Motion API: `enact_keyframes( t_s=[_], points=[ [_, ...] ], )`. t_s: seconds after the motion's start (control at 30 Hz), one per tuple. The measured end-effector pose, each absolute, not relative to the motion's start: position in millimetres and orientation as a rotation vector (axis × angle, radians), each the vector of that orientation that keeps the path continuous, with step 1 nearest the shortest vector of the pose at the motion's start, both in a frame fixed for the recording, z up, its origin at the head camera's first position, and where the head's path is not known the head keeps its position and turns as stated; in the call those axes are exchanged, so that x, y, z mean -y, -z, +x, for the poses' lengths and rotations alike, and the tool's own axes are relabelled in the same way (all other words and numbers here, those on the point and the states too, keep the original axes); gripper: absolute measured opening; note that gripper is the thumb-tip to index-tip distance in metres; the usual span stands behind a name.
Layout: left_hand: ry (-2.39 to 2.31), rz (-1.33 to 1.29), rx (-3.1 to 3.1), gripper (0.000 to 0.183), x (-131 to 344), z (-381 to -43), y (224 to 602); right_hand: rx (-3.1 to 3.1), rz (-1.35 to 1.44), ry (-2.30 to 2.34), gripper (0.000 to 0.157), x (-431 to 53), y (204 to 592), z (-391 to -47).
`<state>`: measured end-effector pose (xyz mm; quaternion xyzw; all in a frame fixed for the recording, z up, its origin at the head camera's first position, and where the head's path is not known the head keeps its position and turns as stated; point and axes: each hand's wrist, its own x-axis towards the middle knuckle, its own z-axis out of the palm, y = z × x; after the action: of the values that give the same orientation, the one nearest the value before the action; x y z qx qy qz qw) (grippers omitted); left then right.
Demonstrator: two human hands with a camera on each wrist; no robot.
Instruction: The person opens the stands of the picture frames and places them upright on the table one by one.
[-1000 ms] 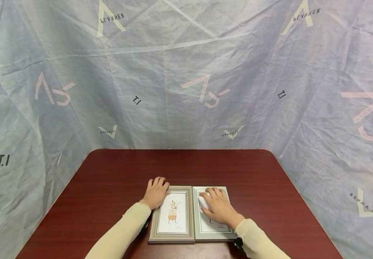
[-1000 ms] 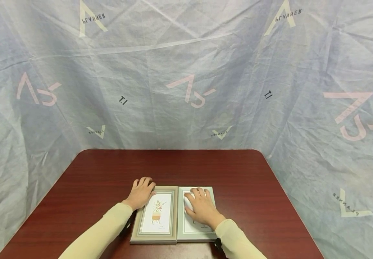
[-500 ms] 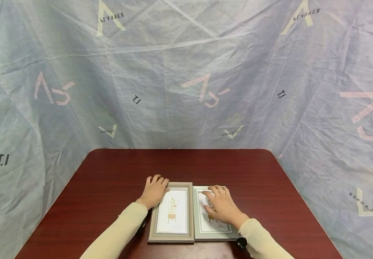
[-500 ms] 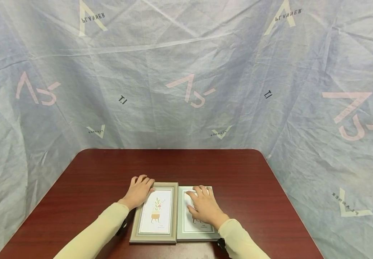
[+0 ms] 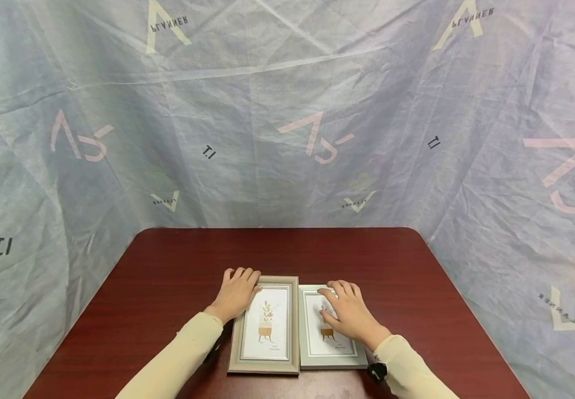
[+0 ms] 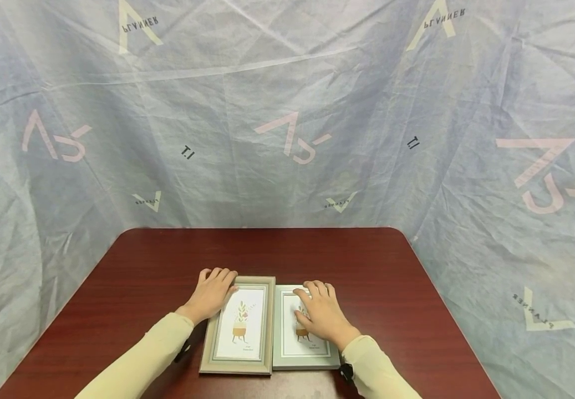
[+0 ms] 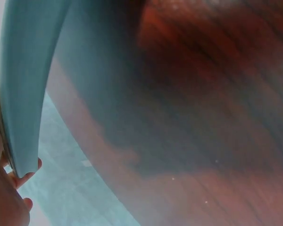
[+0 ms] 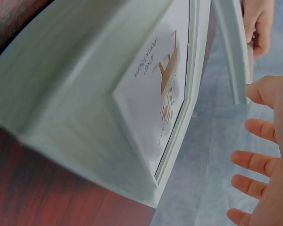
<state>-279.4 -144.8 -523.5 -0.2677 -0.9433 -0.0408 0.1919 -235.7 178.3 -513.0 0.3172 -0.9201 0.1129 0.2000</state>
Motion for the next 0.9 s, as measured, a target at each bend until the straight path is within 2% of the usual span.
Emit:
enact_keyframes(
  t_s=[0.47, 0.9],
  points=[
    [0.129, -0.780, 2.532, 0.034, 148, -273, 510, 2.527, 0.870, -0.319, 0.040, -184, 505, -228],
    [0.105, -0.782, 2.432, 0.044, 145, -266, 495, 2.434, 0.870, -0.299, 0.041, -191, 499, -227]
  ],
)
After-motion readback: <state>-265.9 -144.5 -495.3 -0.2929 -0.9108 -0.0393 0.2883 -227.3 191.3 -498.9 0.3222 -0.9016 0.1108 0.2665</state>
